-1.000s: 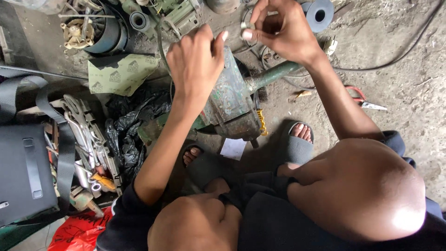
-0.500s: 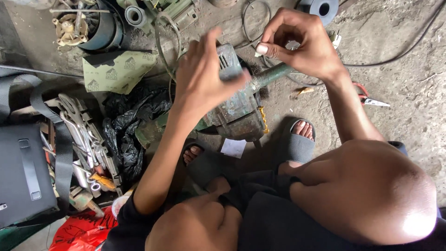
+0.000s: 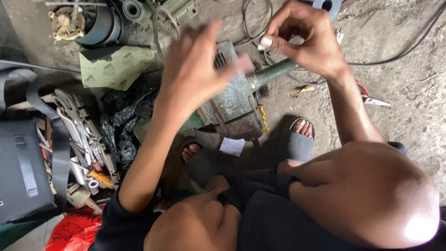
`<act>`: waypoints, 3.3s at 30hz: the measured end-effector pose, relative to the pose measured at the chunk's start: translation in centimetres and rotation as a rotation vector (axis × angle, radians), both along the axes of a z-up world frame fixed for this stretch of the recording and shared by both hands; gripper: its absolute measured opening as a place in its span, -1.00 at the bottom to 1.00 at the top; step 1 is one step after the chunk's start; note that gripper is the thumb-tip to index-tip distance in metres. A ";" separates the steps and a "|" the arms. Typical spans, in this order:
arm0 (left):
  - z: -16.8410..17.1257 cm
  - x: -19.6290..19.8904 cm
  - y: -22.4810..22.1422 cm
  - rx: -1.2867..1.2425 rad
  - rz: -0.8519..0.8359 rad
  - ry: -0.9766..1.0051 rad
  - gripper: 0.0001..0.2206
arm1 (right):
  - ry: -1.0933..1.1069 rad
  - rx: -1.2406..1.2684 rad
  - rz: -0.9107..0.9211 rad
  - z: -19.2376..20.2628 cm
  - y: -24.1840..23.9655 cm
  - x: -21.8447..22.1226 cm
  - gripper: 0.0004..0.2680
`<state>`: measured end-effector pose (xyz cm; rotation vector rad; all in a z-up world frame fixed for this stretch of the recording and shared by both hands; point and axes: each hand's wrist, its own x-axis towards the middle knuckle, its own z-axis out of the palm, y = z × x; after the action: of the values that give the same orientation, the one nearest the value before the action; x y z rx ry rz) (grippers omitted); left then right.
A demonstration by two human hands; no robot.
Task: The person tears a piece of sandpaper and uses it to sand the surface of a metal device housing.
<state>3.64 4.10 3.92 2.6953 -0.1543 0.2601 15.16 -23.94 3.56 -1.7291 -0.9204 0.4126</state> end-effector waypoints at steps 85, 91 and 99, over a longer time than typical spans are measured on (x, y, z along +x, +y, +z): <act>2.4 -13.8 3.0 0.244 0.106 0.070 -0.10 | -0.417 -0.186 0.221 4.0 7.4 -3.5 -0.76; 2.0 -13.9 3.2 0.255 0.081 0.063 -0.09 | -0.256 -0.218 0.270 5.8 7.2 -5.9 -0.80; 2.2 -13.7 3.0 0.254 0.102 0.060 -0.10 | -0.416 -0.313 0.283 5.8 7.5 -4.8 -0.79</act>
<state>-10.08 7.12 6.13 2.9649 -0.0330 0.2019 10.35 -16.48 9.36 -2.0181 -1.4739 0.4035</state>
